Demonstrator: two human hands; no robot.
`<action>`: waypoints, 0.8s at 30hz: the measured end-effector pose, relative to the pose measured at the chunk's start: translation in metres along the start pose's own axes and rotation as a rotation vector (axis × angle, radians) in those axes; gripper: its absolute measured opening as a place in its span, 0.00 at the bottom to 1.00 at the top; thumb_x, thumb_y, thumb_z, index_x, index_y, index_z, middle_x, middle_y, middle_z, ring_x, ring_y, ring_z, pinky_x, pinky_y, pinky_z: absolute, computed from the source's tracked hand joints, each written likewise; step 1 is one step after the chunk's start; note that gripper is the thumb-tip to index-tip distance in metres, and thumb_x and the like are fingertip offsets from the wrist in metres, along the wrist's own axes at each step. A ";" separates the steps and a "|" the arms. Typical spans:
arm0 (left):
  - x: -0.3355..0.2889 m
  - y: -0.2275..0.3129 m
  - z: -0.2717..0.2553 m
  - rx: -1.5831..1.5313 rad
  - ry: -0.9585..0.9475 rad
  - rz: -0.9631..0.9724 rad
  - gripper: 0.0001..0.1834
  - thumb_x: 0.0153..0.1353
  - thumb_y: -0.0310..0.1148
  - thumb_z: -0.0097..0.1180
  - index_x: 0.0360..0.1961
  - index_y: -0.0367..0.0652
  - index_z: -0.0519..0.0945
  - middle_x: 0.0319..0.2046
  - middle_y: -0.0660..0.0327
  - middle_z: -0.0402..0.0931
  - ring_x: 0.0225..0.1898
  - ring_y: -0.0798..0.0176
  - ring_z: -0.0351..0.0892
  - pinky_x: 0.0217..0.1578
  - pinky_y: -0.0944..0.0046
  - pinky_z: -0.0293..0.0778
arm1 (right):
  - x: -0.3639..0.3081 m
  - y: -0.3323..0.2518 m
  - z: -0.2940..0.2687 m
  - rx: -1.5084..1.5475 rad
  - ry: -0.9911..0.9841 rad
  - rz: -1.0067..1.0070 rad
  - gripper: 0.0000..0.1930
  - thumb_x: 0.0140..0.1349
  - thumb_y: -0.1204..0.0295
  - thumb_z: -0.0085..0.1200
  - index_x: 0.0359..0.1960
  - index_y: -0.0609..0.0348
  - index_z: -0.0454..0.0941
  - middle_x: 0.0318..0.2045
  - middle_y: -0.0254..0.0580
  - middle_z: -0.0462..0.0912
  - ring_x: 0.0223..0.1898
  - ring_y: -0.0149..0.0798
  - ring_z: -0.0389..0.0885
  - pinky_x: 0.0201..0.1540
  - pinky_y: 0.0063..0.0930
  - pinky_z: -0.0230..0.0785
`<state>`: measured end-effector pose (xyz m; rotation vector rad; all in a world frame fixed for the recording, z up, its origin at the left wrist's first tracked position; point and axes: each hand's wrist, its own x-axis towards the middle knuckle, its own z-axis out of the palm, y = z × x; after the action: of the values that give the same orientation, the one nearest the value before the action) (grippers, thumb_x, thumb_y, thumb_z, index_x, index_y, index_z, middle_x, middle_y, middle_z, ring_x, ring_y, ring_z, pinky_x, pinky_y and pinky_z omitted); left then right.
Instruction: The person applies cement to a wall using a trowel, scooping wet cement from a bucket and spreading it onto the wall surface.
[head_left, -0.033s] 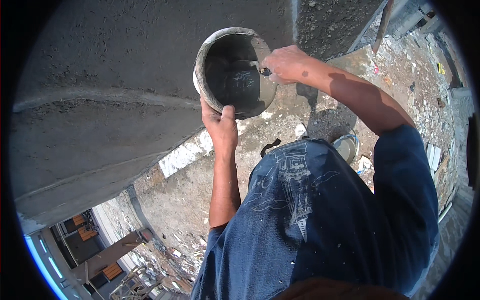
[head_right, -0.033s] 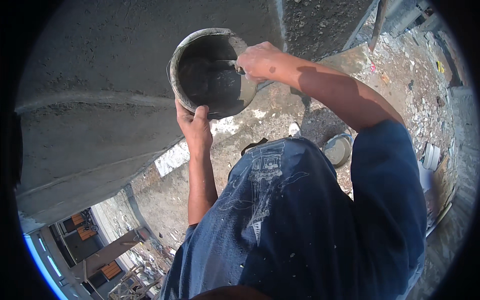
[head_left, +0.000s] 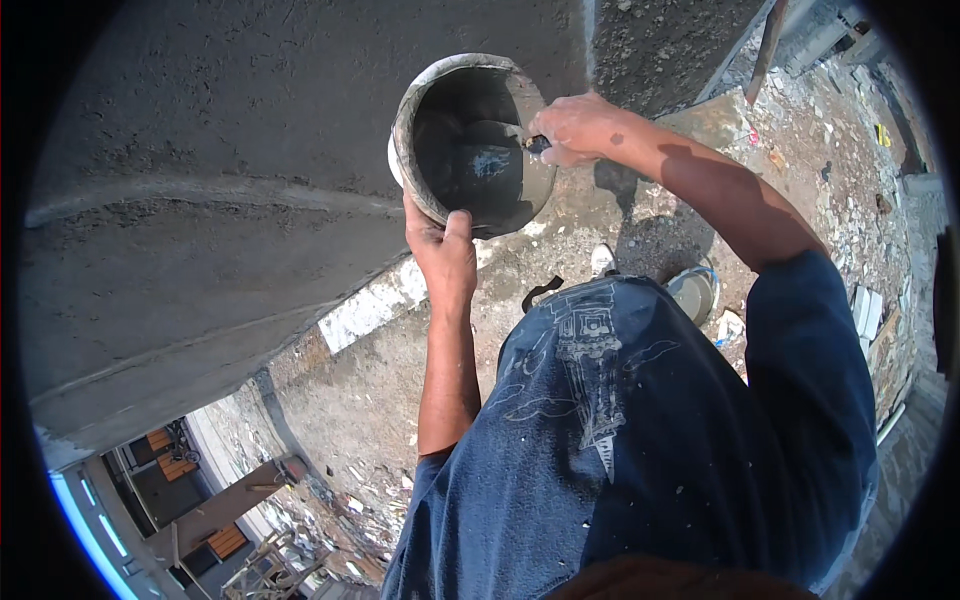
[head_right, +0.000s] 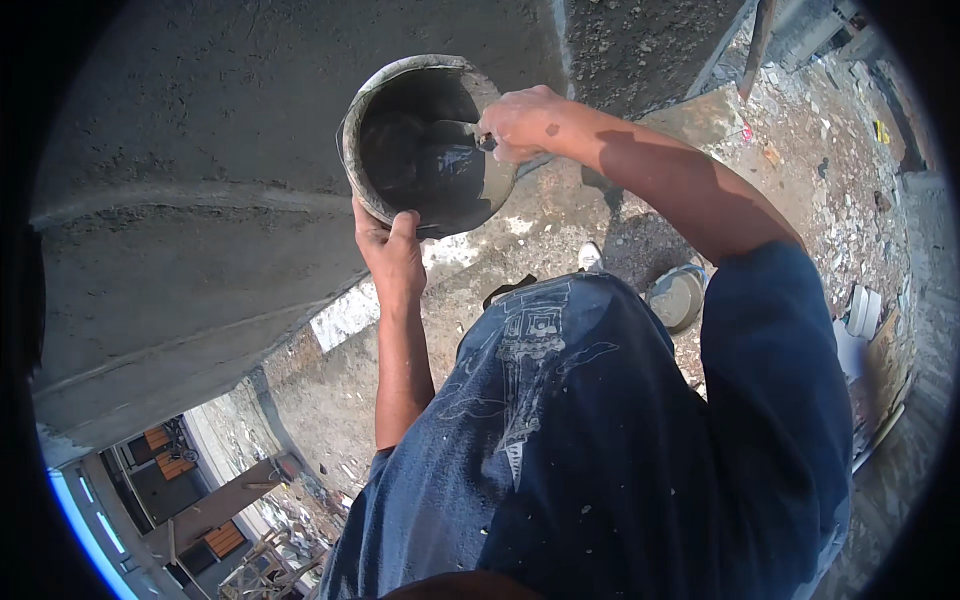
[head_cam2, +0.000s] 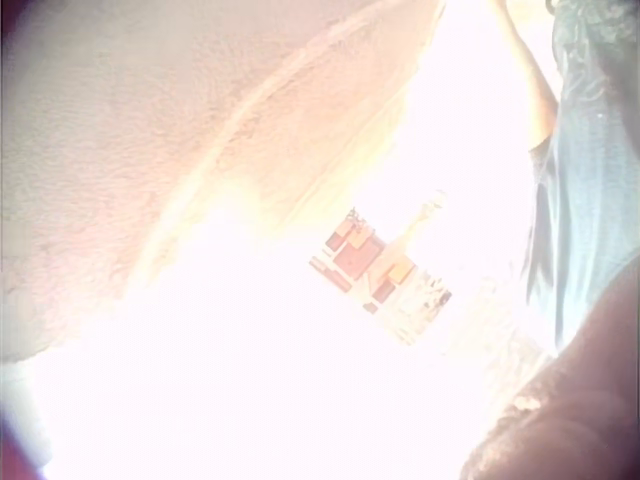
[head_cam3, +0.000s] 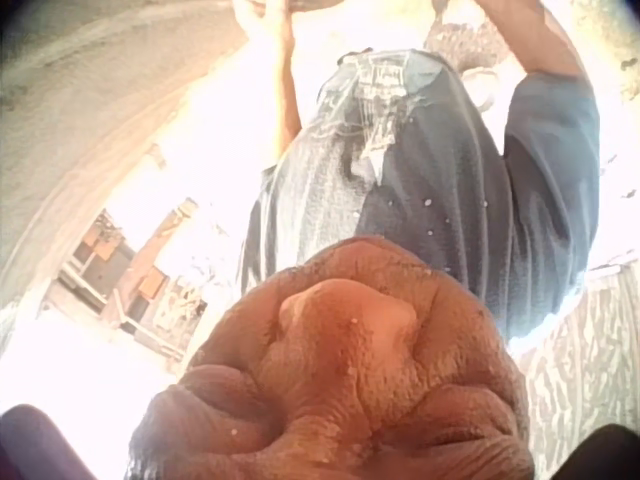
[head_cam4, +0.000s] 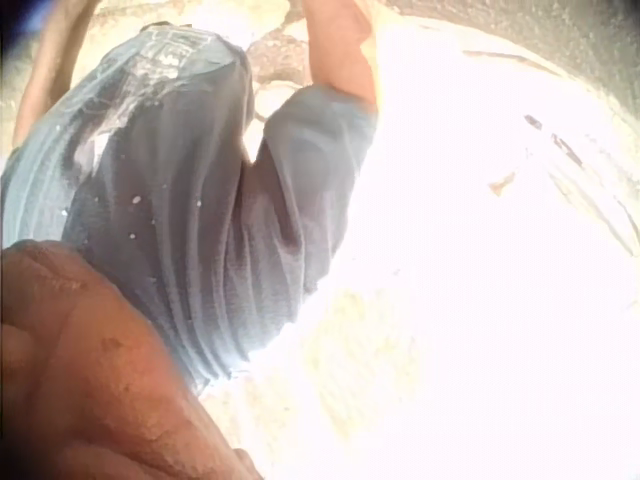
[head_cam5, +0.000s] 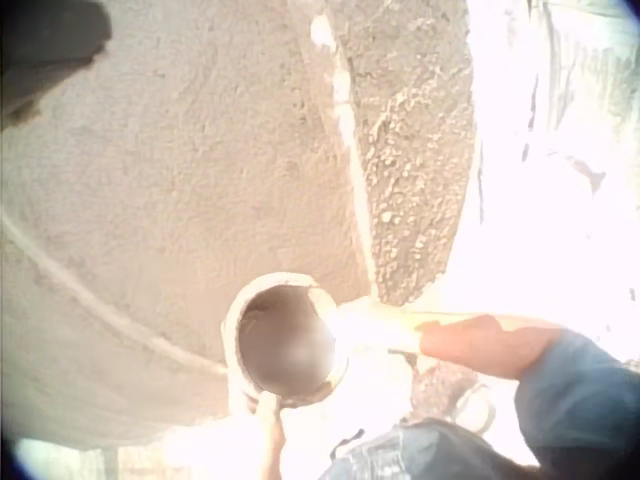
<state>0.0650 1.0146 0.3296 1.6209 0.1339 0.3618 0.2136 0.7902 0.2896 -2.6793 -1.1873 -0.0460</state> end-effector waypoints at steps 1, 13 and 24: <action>0.000 -0.001 -0.002 0.000 -0.031 -0.012 0.32 0.52 0.15 0.47 0.62 0.33 0.67 0.50 0.57 0.75 0.48 0.66 0.76 0.52 0.66 0.73 | -0.001 0.001 0.004 0.145 0.056 -0.025 0.17 0.62 0.66 0.58 0.51 0.57 0.82 0.27 0.45 0.84 0.29 0.42 0.86 0.28 0.33 0.77; 0.009 -0.043 0.025 -0.251 -0.163 -0.345 0.38 0.50 0.13 0.44 0.67 0.38 0.63 0.54 0.54 0.74 0.49 0.60 0.79 0.49 0.62 0.80 | -0.068 -0.015 0.062 1.764 -0.647 0.517 0.23 0.66 0.56 0.60 0.60 0.46 0.74 0.24 0.27 0.73 0.17 0.21 0.69 0.17 0.18 0.63; 0.044 -0.058 -0.017 -0.330 -0.092 -0.492 0.30 0.53 0.15 0.46 0.59 0.47 0.68 0.49 0.60 0.74 0.45 0.59 0.81 0.37 0.58 0.87 | -0.107 -0.072 -0.043 2.285 0.260 0.350 0.30 0.60 0.74 0.55 0.66 0.56 0.64 0.31 0.35 0.76 0.25 0.27 0.77 0.24 0.20 0.70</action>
<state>0.1081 1.0493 0.2798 1.2247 0.3743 -0.0691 0.0910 0.7503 0.3318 -0.6604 -0.0769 0.5747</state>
